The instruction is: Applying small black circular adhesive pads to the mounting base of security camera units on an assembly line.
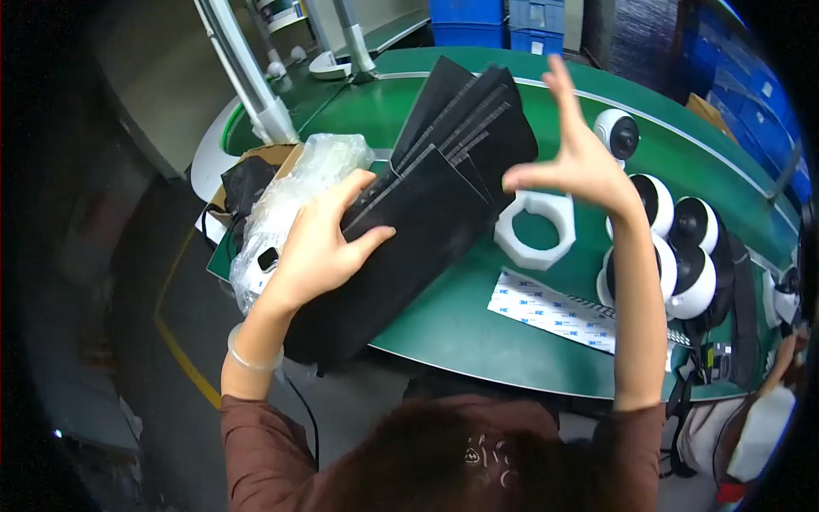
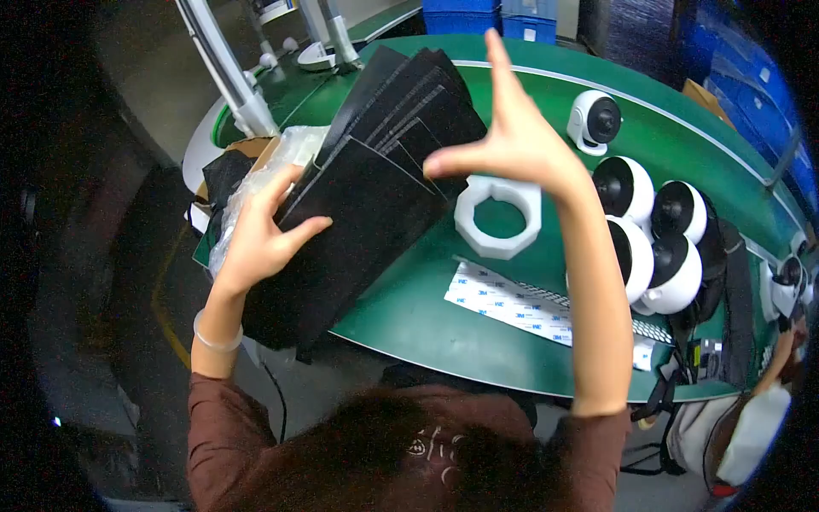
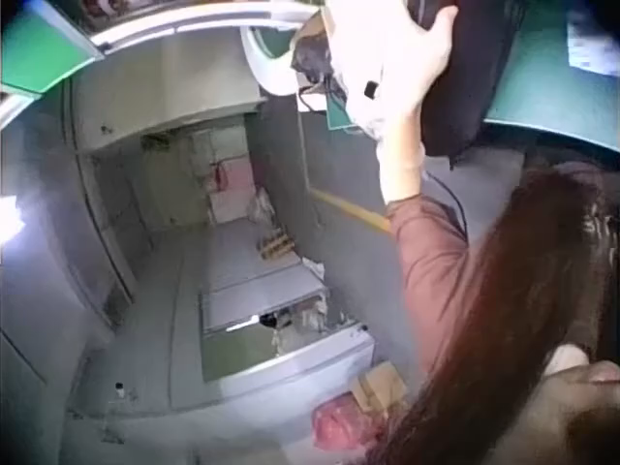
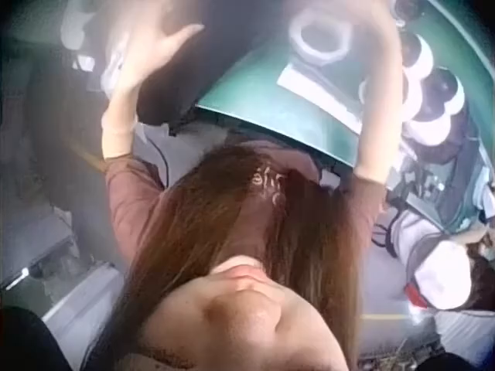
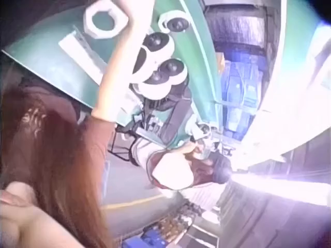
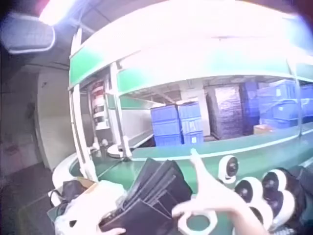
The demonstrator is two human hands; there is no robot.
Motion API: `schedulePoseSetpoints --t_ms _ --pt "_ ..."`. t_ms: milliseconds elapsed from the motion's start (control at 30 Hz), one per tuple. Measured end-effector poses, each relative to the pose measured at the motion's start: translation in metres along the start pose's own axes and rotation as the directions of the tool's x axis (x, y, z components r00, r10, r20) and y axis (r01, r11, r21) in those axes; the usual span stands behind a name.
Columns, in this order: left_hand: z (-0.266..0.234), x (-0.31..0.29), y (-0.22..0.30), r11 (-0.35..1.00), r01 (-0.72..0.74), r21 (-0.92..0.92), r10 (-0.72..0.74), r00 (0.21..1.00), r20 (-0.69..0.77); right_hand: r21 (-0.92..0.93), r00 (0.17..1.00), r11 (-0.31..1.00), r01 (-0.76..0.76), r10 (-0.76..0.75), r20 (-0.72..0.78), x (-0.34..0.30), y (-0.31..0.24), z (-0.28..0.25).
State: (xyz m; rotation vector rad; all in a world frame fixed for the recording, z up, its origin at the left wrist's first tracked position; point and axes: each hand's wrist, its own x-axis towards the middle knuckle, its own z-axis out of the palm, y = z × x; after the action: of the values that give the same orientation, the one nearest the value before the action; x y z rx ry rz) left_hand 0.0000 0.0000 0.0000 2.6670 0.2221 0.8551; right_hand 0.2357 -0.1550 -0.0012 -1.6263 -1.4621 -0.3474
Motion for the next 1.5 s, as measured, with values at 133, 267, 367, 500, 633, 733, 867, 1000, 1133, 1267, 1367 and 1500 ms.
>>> schedulePoseSetpoints --t_ms 133,267,367,500,633,733,867,1000,1133,1267,1367,1500 --pt "0.018 -0.01 0.018 0.995 0.091 -0.038 -0.09 0.995 0.035 0.388 0.761 0.738 -0.552 0.255 0.596 0.02 0.043 0.001" --pt "0.024 -0.01 -0.003 0.932 0.231 0.278 -0.222 0.973 -0.063 0.582 0.863 0.696 -0.422 0.112 0.492 0.0 0.048 0.028" --pt "0.035 -0.003 -0.017 0.884 0.253 0.394 -0.241 0.967 -0.08 0.578 0.882 0.724 -0.376 0.09 0.462 -0.022 0.04 0.042" --pt "0.037 0.003 -0.024 0.938 0.188 0.293 -0.205 0.978 0.03 0.443 0.827 0.712 -0.546 0.373 0.421 -0.017 0.034 0.072" --pt "0.026 -0.006 -0.016 0.945 0.254 0.208 -0.268 0.962 0.041 0.571 0.776 0.528 -0.628 0.379 0.503 -0.018 0.052 0.069" --pt "0.023 -0.01 -0.023 0.921 0.299 0.251 -0.289 0.954 -0.078 0.628 0.832 0.546 -0.555 0.355 0.426 -0.016 0.044 0.076" --pt "0.018 0.002 -0.058 0.926 0.304 0.223 -0.272 0.949 -0.161 0.424 0.876 0.794 -0.435 0.265 0.403 0.003 0.049 0.101" --pt "0.021 0.019 -0.102 0.834 0.487 -0.258 -0.413 0.863 0.292 0.165 0.921 0.932 -0.322 0.268 0.283 0.013 0.079 0.136" --pt "0.03 0.018 -0.119 0.824 0.565 0.047 -0.563 0.806 0.184 -0.609 0.723 0.671 -0.423 0.655 0.219 0.019 0.057 0.118" --pt "0.031 0.012 -0.113 0.86 0.508 0.051 -0.51 0.852 0.122 -0.567 0.376 0.781 -0.261 0.623 0.686 0.005 0.068 0.107" --pt "0.028 0.006 -0.119 0.864 0.503 0.025 -0.502 0.857 0.12 -0.642 0.464 0.707 -0.297 0.695 0.55 -0.007 0.058 0.132" --pt "0.017 0.007 -0.104 0.915 0.404 -0.009 -0.404 0.914 0.038 -0.502 0.358 0.759 -0.414 0.643 0.677 0.004 0.072 0.141"
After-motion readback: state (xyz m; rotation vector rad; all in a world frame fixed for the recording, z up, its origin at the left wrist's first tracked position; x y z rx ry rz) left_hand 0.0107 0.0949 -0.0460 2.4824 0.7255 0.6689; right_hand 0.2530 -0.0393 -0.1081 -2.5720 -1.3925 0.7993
